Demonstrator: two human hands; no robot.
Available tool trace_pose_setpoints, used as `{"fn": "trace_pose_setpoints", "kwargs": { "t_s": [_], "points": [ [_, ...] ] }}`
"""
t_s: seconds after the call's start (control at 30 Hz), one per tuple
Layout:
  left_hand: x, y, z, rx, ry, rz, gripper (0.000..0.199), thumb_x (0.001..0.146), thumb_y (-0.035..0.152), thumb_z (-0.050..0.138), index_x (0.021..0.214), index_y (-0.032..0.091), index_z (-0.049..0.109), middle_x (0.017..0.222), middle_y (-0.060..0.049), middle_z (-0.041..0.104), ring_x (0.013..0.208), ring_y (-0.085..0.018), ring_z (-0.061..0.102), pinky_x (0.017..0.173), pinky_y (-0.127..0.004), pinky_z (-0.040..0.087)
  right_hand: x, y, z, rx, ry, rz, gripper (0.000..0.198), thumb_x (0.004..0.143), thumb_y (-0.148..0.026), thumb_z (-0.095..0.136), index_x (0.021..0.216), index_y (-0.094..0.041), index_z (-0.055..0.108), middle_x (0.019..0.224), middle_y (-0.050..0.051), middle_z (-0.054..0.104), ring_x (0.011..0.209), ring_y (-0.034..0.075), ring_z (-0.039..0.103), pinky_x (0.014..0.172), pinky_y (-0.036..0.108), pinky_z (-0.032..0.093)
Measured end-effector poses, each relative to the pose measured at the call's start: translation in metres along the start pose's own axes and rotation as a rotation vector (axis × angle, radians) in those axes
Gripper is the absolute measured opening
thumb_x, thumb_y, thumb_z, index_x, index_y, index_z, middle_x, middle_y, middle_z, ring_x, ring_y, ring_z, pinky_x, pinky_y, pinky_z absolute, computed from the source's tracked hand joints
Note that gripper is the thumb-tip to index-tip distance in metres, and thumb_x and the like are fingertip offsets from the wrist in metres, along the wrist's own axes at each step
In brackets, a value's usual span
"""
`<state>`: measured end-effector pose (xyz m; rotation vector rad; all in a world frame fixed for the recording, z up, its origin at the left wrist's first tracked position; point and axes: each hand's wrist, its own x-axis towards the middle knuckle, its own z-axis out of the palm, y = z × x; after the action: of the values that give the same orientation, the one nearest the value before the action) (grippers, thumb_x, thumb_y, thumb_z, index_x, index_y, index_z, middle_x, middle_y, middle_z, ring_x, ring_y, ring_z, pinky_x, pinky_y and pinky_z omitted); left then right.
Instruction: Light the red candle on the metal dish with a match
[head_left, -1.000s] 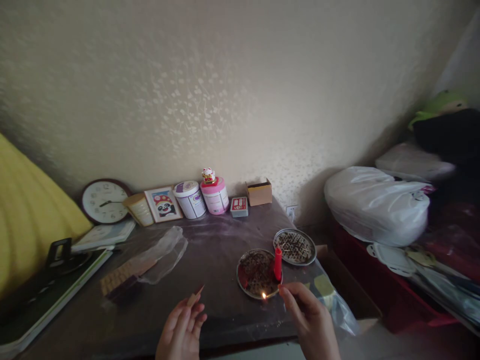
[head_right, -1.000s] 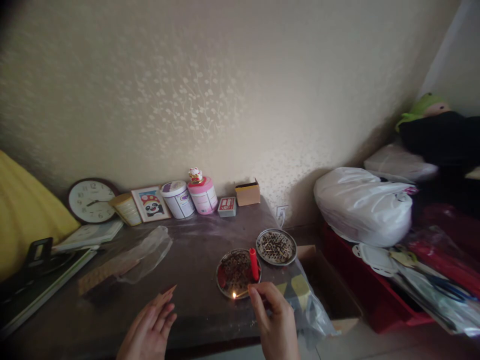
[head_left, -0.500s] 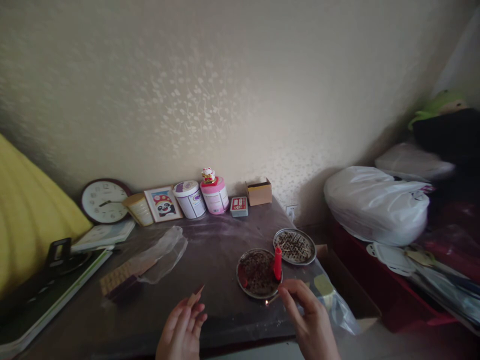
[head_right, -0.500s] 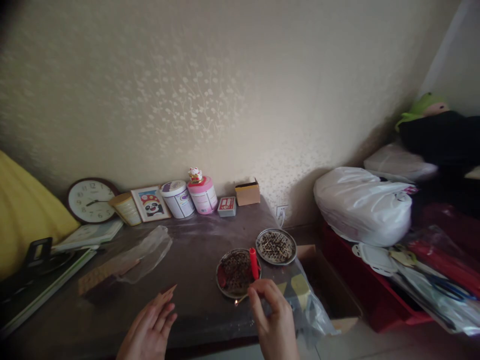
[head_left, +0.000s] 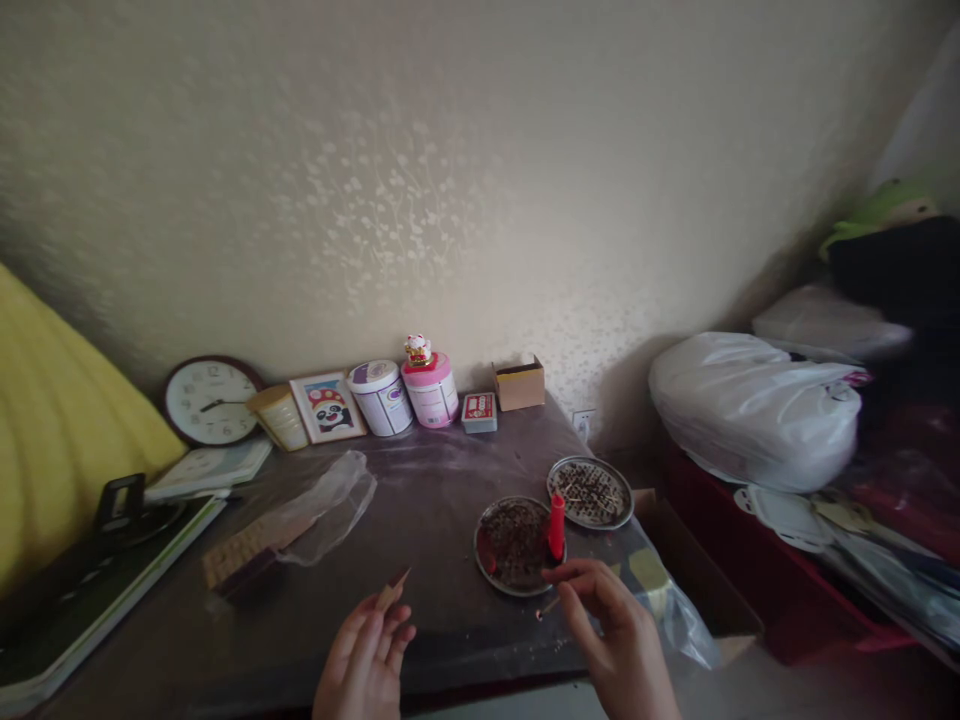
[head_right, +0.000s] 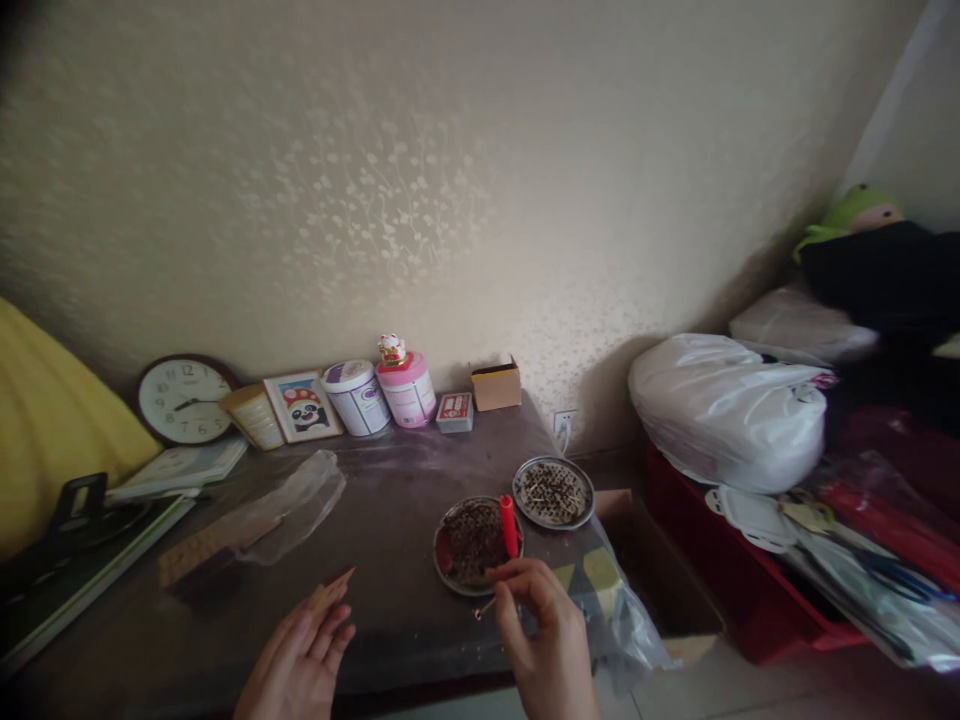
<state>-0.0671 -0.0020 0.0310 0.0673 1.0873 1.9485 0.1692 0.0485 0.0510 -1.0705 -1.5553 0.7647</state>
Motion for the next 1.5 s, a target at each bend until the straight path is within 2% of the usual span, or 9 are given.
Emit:
{"fn": "trace_pose_setpoints", "kwargs": {
  "t_s": [0.1, 0.37, 0.7, 1.03, 1.33, 1.5],
  "points": [
    [0.001, -0.001, -0.001, -0.002, 0.003, 0.007, 0.051, 0.033, 0.038, 0.094, 0.076, 0.02, 0.074, 0.088, -0.005, 0.079, 0.07, -0.019, 0.069, 0.058, -0.025, 0.058, 0.0, -0.001, 0.0, 0.0, 0.005, 0.004, 0.026, 0.089, -0.034, 0.056, 0.067, -0.021, 0.06, 0.091, 0.009, 0.069, 0.082, 0.02, 0.069, 0.069, 0.025, 0.054],
    [0.006, -0.003, -0.009, 0.026, -0.093, 0.003, 0.044, 0.048, 0.037, 0.091, 0.085, 0.021, 0.075, 0.099, -0.005, 0.077, 0.079, -0.019, 0.069, 0.065, -0.026, 0.058, 0.001, -0.001, 0.0, -0.008, 0.008, -0.006, 0.026, 0.089, -0.033, 0.057, 0.066, -0.021, 0.058, 0.09, 0.009, 0.069, 0.081, 0.02, 0.069, 0.069, 0.025, 0.054],
    [0.002, -0.002, 0.0, 0.006, -0.012, 0.022, 0.048, 0.035, 0.037, 0.094, 0.076, 0.021, 0.075, 0.088, -0.006, 0.078, 0.07, -0.019, 0.069, 0.059, -0.025, 0.058, 0.001, -0.001, 0.0, -0.033, 0.007, -0.025, 0.025, 0.089, -0.032, 0.057, 0.066, -0.021, 0.058, 0.09, 0.009, 0.069, 0.081, 0.02, 0.069, 0.069, 0.025, 0.054],
    [0.007, -0.004, -0.01, 0.039, -0.107, 0.012, 0.042, 0.05, 0.037, 0.09, 0.086, 0.021, 0.075, 0.101, -0.006, 0.077, 0.08, -0.019, 0.068, 0.066, -0.026, 0.057, 0.002, -0.003, 0.0, -0.059, 0.001, -0.025, 0.025, 0.089, -0.032, 0.056, 0.066, -0.021, 0.058, 0.09, 0.009, 0.07, 0.083, 0.021, 0.069, 0.071, 0.026, 0.054],
    [0.005, -0.004, -0.01, 0.044, -0.107, 0.008, 0.038, 0.054, 0.037, 0.088, 0.086, 0.022, 0.074, 0.101, -0.006, 0.076, 0.08, -0.019, 0.068, 0.068, -0.027, 0.055, 0.002, -0.006, -0.001, -0.04, 0.005, -0.023, 0.026, 0.089, -0.033, 0.056, 0.066, -0.021, 0.058, 0.09, 0.009, 0.07, 0.082, 0.022, 0.069, 0.069, 0.027, 0.055],
    [0.005, -0.004, -0.01, 0.022, -0.091, 0.02, 0.04, 0.048, 0.038, 0.09, 0.082, 0.021, 0.075, 0.096, -0.006, 0.078, 0.078, -0.019, 0.069, 0.066, -0.026, 0.056, 0.001, -0.005, -0.002, -0.033, -0.006, -0.009, 0.025, 0.09, -0.033, 0.055, 0.068, -0.021, 0.059, 0.091, 0.01, 0.069, 0.083, 0.022, 0.069, 0.07, 0.027, 0.054]
  ]
}}
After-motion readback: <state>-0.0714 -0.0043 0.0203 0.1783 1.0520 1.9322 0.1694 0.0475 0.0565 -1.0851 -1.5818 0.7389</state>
